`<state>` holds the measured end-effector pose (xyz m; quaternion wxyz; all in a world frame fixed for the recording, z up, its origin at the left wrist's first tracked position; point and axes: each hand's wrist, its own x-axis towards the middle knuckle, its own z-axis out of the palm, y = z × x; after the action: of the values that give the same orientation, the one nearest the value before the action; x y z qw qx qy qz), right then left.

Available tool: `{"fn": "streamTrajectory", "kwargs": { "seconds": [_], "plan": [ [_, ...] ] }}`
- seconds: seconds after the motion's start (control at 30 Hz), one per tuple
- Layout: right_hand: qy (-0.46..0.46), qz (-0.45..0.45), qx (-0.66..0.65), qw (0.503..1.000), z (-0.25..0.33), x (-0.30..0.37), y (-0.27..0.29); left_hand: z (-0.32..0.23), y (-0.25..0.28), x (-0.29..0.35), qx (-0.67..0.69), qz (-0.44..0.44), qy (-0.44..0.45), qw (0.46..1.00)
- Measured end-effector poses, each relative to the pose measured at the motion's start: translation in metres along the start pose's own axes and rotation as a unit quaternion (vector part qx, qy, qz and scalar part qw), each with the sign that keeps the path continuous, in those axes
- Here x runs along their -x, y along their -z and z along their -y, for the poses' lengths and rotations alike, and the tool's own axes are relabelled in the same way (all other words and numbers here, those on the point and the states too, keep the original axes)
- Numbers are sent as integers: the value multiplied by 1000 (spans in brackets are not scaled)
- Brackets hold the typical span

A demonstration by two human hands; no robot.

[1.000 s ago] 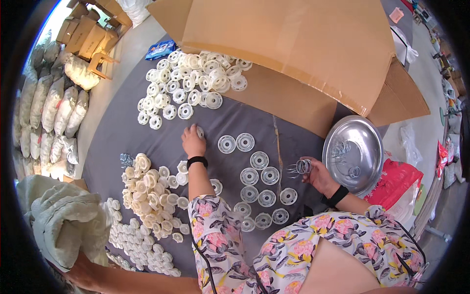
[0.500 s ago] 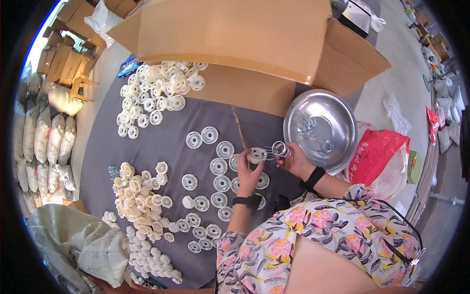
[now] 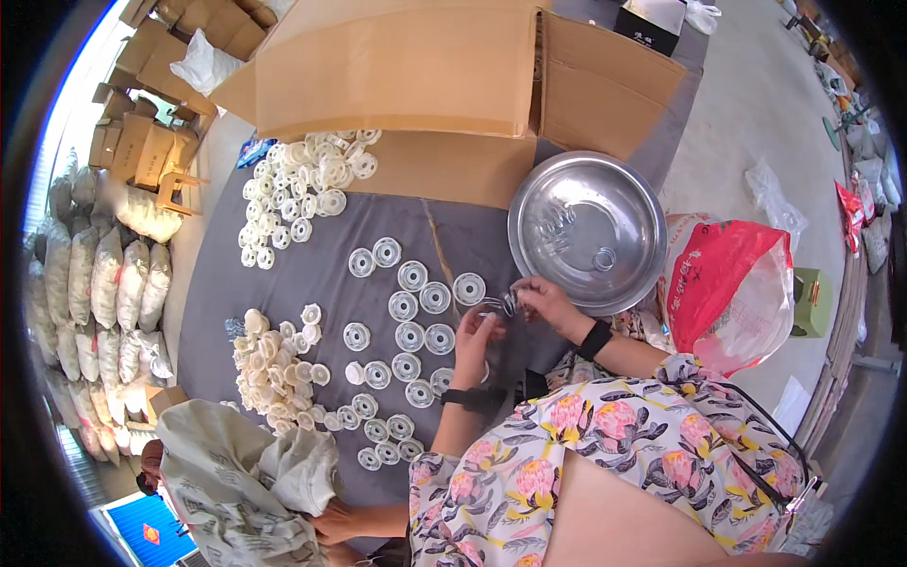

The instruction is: Assembling small white plastic components by combining circular parts with metal springs and pins.

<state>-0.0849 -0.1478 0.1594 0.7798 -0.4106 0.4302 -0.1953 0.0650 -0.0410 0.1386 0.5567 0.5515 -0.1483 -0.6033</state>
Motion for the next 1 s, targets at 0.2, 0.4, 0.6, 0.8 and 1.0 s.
{"fn": "streamTrajectory", "kwargs": {
  "seconds": [0.2,0.4,0.6,0.8,1.0],
  "plan": [
    [191,60,216,956,-3,14,12,-10,-19,-12,65,-77,28,994],
    [149,72,98,981,9,18,17,-6,-35,-14,151,-44,-16,987],
    [-63,55,-161,983,7,10,14,-20,-60,1,69,-41,-69,994],
    [93,18,29,995,15,3,5,-16,-48,6,24,-52,21,998],
    [192,40,108,975,11,-3,2,-28,-33,-1,116,73,253,958]
  ]
}}
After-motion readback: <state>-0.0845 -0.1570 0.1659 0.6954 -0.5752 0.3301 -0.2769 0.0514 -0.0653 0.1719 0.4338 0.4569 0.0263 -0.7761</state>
